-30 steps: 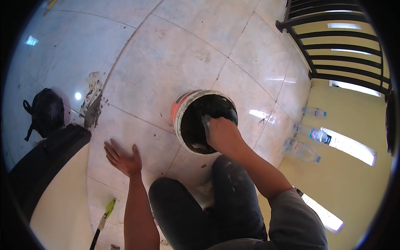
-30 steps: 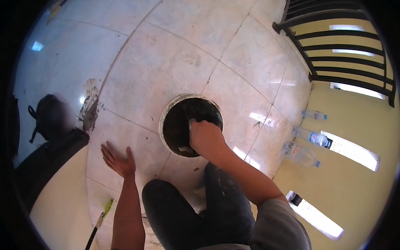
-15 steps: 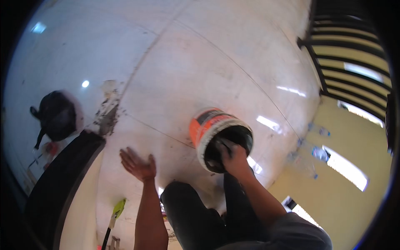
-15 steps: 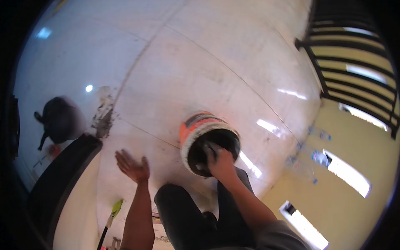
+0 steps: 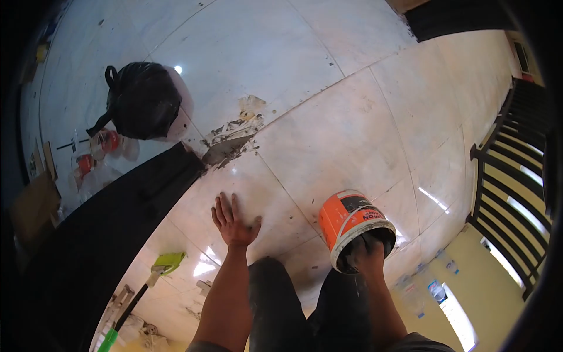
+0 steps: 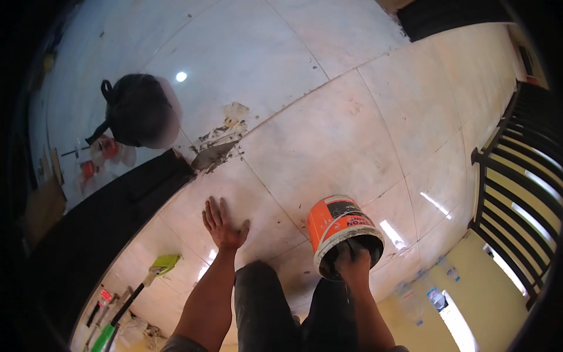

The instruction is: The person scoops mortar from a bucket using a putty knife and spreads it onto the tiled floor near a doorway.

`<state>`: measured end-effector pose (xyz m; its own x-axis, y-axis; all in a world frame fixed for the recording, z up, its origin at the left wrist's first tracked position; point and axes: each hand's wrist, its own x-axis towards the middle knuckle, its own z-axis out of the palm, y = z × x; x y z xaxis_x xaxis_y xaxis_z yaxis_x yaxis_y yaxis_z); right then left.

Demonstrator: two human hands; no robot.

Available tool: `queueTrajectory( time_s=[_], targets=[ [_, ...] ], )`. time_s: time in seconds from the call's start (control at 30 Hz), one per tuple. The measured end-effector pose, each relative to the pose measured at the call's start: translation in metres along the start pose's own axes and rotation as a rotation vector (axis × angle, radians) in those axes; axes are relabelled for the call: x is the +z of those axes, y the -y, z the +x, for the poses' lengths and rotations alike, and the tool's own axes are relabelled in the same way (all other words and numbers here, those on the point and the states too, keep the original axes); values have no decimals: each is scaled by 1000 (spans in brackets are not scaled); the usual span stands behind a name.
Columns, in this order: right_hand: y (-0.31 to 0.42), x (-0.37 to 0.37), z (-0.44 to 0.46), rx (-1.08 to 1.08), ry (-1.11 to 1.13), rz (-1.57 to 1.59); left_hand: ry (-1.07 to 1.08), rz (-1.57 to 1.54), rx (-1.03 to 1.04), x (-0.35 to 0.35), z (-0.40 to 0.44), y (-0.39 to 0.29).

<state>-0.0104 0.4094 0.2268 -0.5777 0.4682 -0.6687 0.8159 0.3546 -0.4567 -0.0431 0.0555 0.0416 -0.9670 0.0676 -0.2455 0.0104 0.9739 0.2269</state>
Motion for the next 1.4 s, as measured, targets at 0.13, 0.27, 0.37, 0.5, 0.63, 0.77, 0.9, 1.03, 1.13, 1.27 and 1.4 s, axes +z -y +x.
queueTrajectory(
  time_s=[0.13,0.27,0.37,0.5,0.63,0.77,0.9,1.03,1.13,1.27,1.4],
  targets=[
    [-1,8,-7,-81,-50,115,-22,11,15,5,-1,2],
    [-5,6,-15,144,11,390,6,-7,14,7,-1,4],
    [0,3,-24,215,-15,464,-20,30,24,6,2,3],
    [-5,-8,-33,218,-21,550,-32,33,36,7,1,3],
    [-7,-23,-48,127,-12,449,-39,35,38,5,1,0],
    [-22,-30,-67,249,14,636,-68,31,51,4,1,-2],
    [-44,-26,-89,183,-41,653,-107,26,68,4,-1,-2],
    [-81,-12,-112,99,-147,672,-118,30,54,3,-1,-4],
    [-105,3,-118,-11,-167,728,-167,25,59,4,-4,-4],
    [-130,26,-120,-157,-188,704,-219,-44,75,2,-7,-4],
    [-149,46,-125,-388,-364,488,-247,-93,92,4,-10,-1]
  ],
)
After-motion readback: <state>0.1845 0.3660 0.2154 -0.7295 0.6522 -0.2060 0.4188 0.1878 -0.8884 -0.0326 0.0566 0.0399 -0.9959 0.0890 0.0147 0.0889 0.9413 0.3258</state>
